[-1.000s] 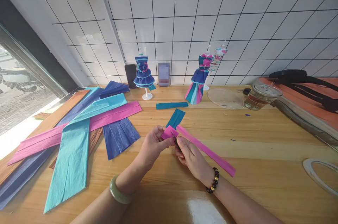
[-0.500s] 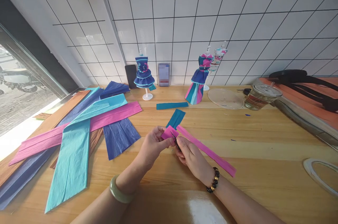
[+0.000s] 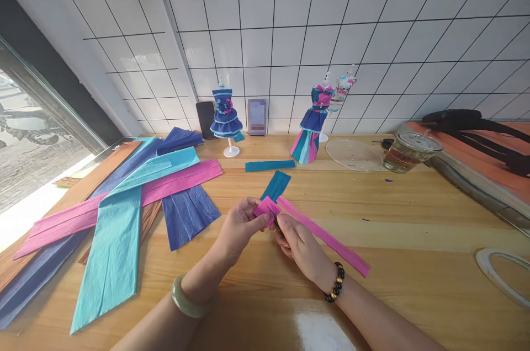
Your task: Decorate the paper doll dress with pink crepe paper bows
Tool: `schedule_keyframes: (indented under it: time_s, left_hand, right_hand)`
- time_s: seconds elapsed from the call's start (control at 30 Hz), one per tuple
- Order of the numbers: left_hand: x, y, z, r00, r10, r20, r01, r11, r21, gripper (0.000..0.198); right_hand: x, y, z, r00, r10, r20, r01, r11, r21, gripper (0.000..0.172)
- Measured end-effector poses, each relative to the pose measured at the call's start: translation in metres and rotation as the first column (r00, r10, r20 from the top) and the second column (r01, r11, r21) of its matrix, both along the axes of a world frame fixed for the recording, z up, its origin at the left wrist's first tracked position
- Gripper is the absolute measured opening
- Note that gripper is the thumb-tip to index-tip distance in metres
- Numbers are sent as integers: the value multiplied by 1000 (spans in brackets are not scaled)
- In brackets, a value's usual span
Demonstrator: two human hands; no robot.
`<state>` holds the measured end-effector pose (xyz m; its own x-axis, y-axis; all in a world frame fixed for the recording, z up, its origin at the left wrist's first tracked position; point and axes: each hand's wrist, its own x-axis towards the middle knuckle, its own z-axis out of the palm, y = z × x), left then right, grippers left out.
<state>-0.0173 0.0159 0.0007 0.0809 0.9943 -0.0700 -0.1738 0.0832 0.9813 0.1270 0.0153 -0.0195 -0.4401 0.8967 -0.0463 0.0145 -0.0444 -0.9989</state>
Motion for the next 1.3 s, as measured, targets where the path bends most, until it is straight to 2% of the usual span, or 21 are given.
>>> schedule_keyframes:
  time_s: [0.53, 0.9, 1.3]
  left_hand:
    - [1, -1, 1, 1000, -3, 12, 3, 1000, -9, 27]
    - [0, -1, -1, 1000, 3, 11, -2, 1000, -12, 29]
    - [-1, -1, 0, 1000, -9, -6, 9, 1000, 11, 25]
  right_hand:
    - [-1, -1, -2, 999, -24, -23, 25, 999, 26, 42]
    - [-1, -1, 0, 999, -28, 16, 27, 998, 51, 44]
    - [-1, 0, -3, 1000, -23, 10, 22, 999, 45, 41]
